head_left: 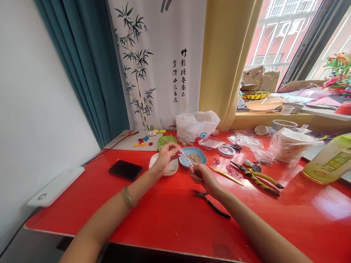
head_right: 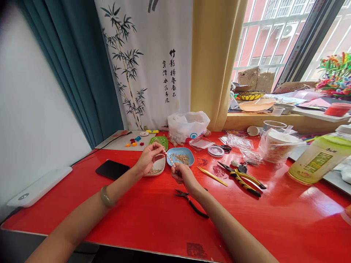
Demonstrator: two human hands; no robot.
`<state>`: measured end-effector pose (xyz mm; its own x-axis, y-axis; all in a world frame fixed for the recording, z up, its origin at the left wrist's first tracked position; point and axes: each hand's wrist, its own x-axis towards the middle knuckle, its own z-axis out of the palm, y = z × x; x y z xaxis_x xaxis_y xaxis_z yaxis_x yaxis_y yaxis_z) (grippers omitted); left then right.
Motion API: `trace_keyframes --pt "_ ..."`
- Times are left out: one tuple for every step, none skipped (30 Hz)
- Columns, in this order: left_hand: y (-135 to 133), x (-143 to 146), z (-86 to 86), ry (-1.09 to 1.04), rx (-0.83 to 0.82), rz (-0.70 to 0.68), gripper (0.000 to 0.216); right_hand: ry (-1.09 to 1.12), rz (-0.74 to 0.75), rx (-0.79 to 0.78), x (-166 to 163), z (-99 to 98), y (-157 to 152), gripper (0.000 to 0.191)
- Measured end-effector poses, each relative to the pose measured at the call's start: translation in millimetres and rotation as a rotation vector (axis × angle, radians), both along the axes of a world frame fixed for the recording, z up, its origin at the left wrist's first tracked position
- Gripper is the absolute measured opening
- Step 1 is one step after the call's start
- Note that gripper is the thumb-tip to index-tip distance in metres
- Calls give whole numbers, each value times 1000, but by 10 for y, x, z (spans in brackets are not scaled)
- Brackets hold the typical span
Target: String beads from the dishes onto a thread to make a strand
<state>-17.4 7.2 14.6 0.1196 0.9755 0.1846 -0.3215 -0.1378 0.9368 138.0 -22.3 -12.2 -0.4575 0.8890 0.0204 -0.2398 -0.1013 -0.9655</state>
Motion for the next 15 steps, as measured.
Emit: trace_keyframes --pt "2 1 -2 -1 -3 2 17 -3 -3 -12 2 6 -2 9" --pt "3 1 -3 -2 -6 3 17 -7 -16 -18 5 13 -4 9" --pt "5 1 -4 -2 -10 4 17 -10 -39 -16 9 20 -7 9" --pt "5 2 -5 -3 -11 3 18 -11 -67 -5 14 27 -11 9" --pt "6 4 -6 -3 -12 1 18 -11 -93 10 17 36 -16 10" --pt "6 5 -7 -4 -10 -1 18 -9 -119 27 20 45 -23 10" --pt "6 7 -9 -4 -9 -6 18 -8 -142 46 22 54 -30 11" --pt "6 9 -12 -5 -6 -11 18 -12 -162 64 22 62 -38 12" --pt "6 11 -14 -6 -2 -14 18 -20 -177 79 21 69 -46 14" --pt "6 13 -17 -7 0 -17 18 -34 -188 91 19 72 -52 15" --pt "6 15 -20 -6 2 -19 18 -48 -197 99 17 73 -56 17" --pt "5 18 -22 -5 5 -20 17 -61 -201 104 15 71 -58 19" --pt "3 21 -24 -5 7 -20 17 -71 -197 106 12 66 -58 21" --pt "1 25 -26 -5 9 -21 17 -76 -185 106 10 60 -54 22" --pt "-1 29 -27 -7 8 -23 17 -76 -166 105 9 53 -49 21"
